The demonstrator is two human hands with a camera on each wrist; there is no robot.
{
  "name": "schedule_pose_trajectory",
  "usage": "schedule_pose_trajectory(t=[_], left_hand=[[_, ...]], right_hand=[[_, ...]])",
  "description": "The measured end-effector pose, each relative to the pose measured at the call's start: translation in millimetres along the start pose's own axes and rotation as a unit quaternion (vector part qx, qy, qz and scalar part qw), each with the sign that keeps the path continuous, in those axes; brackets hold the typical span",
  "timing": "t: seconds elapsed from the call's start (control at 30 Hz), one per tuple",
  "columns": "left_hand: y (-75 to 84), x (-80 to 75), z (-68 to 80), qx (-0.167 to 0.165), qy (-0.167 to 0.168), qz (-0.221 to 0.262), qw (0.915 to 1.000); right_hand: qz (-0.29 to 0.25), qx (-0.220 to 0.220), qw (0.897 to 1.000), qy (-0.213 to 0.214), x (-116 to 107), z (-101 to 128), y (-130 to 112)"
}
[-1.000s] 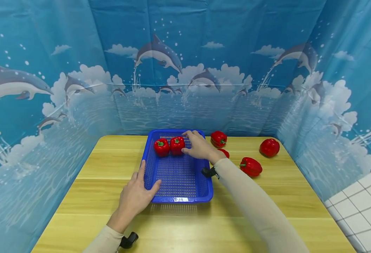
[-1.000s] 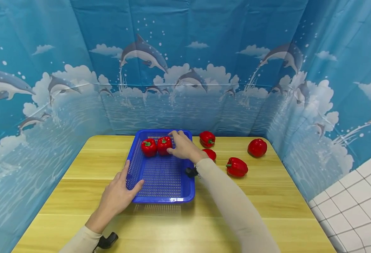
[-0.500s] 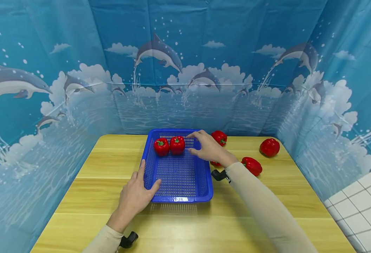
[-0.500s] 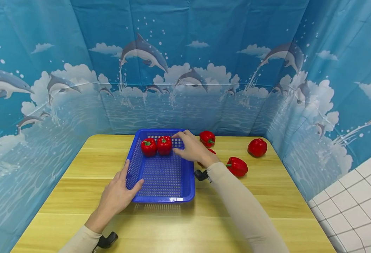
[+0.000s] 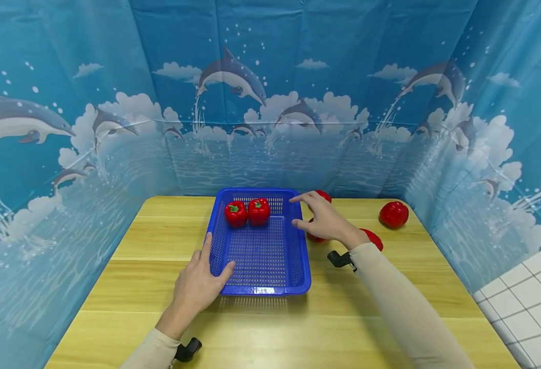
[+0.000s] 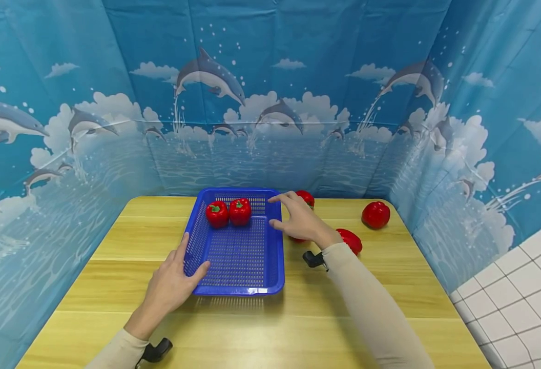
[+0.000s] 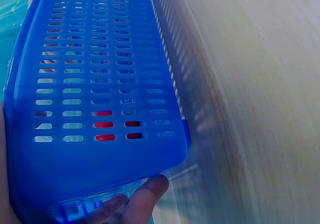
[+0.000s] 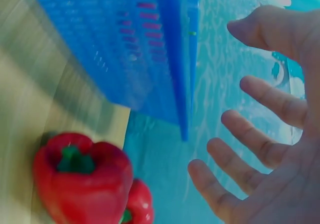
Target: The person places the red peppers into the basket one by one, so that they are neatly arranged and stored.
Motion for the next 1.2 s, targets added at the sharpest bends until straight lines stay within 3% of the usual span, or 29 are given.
schedule_pose_trajectory(t=[0.33, 0.57, 1.2], left_hand=[[0.0, -0.7, -0.1, 0.000, 0.001, -0.002, 1.0000], [0.7, 0.0, -0.5, -0.005, -0.002, -0.007, 1.0000], [-0.2, 1.5, -0.6, 0.000, 0.003, -0.006, 1.0000]], right_hand=[[-0.026, -0.001, 1.000, 0.002, -8.5, 23.3, 26.4], [-0.008, 0.007, 1.000, 0.005, -8.7, 37.1, 44.8], [-0.001, 0.034, 0.998, -0.045, 3.4, 50.2, 68.6]])
Point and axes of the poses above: each hand's wrist, its own z-axis away from the middle knuckle, its own x-axis out of the palm, y = z × x, the point moved 1 cm from there along -z, towards the middle knuckle, and after that the axes turned 13 degrees about -x, right-handed, at the moved point
